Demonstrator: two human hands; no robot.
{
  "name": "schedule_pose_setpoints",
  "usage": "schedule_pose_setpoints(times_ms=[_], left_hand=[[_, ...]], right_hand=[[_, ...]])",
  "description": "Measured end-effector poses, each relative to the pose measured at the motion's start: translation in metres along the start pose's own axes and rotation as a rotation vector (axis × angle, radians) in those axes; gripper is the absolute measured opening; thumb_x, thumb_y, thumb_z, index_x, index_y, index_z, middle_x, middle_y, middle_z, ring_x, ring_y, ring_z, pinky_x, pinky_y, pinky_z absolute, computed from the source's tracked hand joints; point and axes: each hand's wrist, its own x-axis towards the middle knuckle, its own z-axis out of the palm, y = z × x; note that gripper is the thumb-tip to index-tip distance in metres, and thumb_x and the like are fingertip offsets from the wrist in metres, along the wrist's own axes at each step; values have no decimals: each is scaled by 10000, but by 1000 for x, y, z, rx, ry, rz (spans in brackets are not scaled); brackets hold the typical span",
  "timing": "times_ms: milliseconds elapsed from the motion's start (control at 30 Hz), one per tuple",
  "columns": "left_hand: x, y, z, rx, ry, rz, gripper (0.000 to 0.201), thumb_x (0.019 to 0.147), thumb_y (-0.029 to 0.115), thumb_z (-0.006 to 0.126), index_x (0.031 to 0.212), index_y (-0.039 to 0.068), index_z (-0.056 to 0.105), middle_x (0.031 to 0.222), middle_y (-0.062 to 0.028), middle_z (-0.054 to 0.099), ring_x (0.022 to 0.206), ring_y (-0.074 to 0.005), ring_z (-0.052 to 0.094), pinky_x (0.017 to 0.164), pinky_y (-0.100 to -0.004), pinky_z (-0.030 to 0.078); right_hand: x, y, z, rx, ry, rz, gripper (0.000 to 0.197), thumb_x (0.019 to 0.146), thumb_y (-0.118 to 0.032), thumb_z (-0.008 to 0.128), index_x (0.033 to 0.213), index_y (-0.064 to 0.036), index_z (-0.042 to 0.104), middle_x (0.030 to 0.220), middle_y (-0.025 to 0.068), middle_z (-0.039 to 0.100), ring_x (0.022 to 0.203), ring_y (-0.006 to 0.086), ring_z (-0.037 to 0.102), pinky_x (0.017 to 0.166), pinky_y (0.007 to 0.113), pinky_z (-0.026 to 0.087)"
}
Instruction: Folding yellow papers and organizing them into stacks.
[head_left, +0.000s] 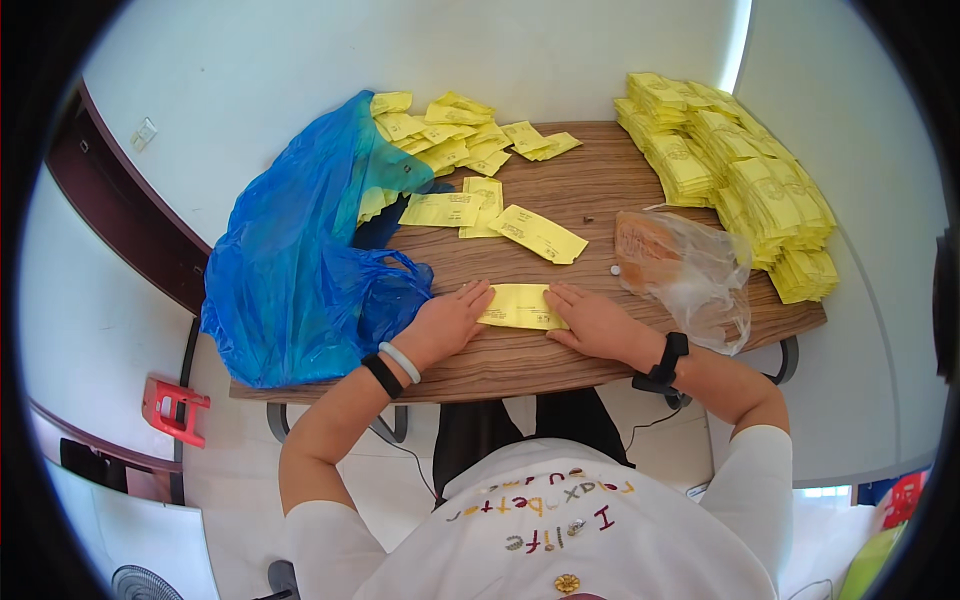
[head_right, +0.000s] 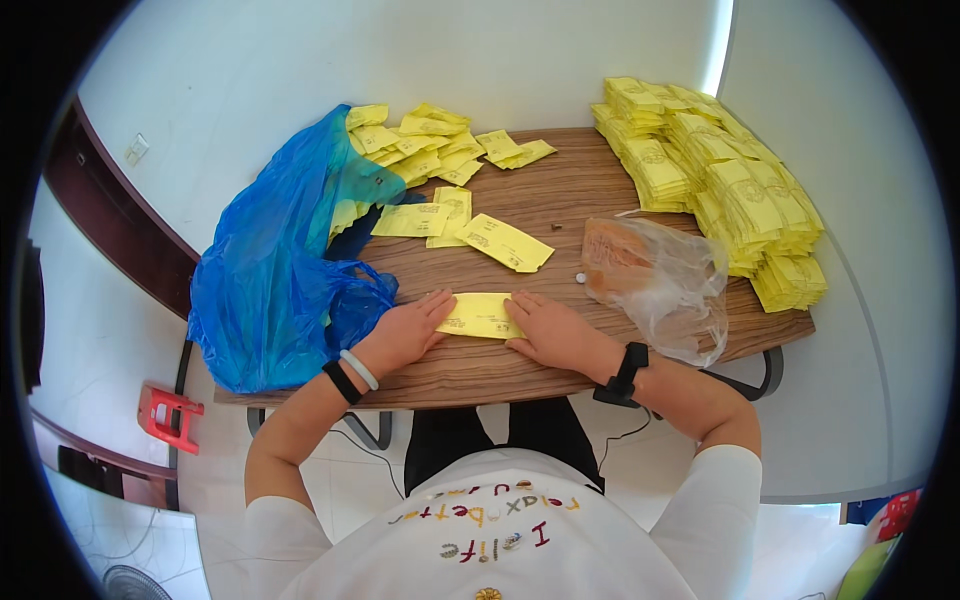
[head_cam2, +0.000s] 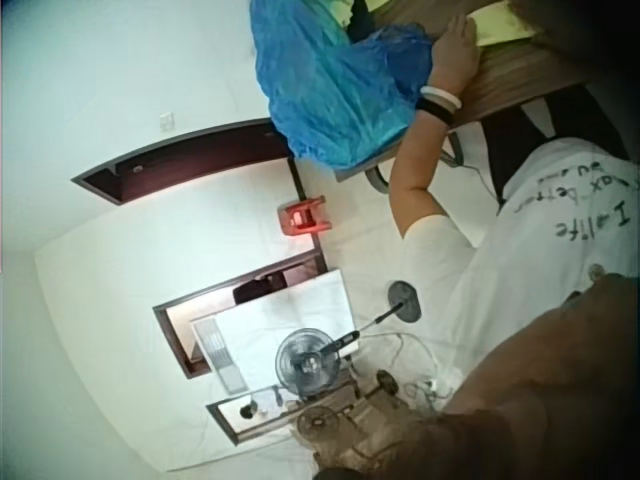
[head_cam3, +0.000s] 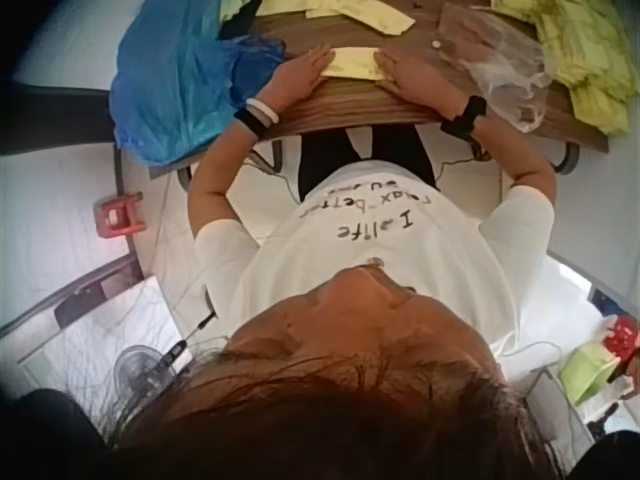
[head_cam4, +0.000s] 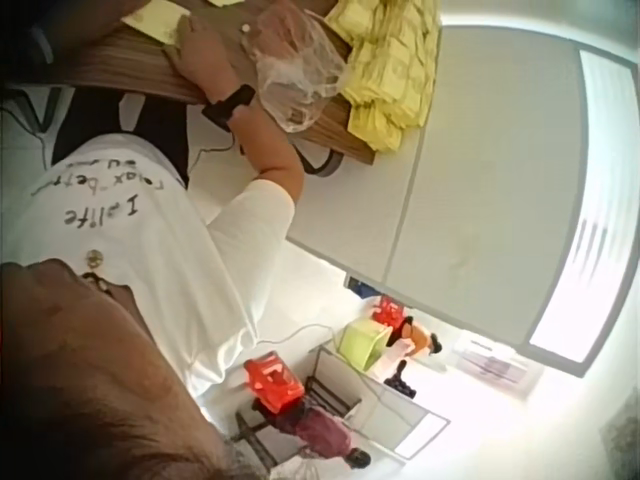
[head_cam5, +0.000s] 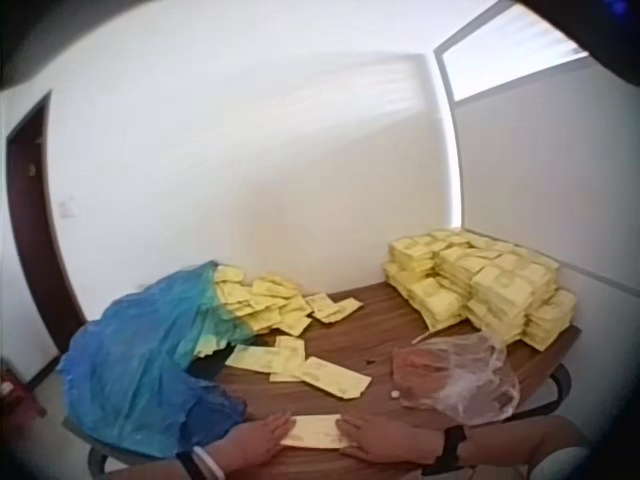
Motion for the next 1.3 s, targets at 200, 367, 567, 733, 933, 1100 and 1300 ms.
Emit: schedule_pose_setpoints(times_ms=[200,367,567,733,933,1100,1300], left_hand=[[-7,-2,-8,77,60,13,409,930,214,605,1291,27,557,1325,-132,602,1109,-283,641,841,-384,551],[-16,8,-45,-293,50,-118,254,926,161,606,1153,52,635,1000,-102,694,844,-263,662,708,-344,537],[-6,-16,-31,-959,223,-280,186,922,136,626,1090,58,647,798,-63,653,662,-179,581,619,-265,478],[14,-22,-19,-854,115,-471,196,923,143,640,1110,85,651,805,-59,655,692,-124,594,618,-274,471],[19,-20,-3,-561,176,-431,269,908,109,621,1174,145,641,824,-106,661,753,-232,630,651,-345,493],[16,-25,11,-517,263,-359,359,893,98,612,1244,173,601,840,-131,660,782,-317,633,677,-403,502],[13,-27,13,-540,197,-434,412,894,114,615,1298,177,558,859,-141,661,801,-323,635,695,-409,505]], right_hand=[[2,3,-2,15,-66,-73,320,935,-244,575,1120,17,551,1153,214,611,1078,383,609,898,425,526],[-3,3,-18,265,4,152,140,941,-157,547,989,-26,559,909,161,654,845,370,659,759,394,550],[22,0,-19,1294,199,570,144,936,-160,592,905,-21,574,776,147,657,773,218,685,629,342,523],[34,12,-22,908,26,716,217,913,-221,657,869,-21,587,759,141,658,776,135,685,587,332,507],[44,14,-12,369,-32,595,238,881,-260,650,856,-27,609,806,160,666,788,283,671,646,416,511],[41,10,-8,282,40,585,233,866,-268,631,837,-38,615,823,172,663,803,377,635,687,480,495],[38,14,-3,291,24,575,234,863,-281,641,825,-50,619,812,161,659,789,356,641,665,464,492]])
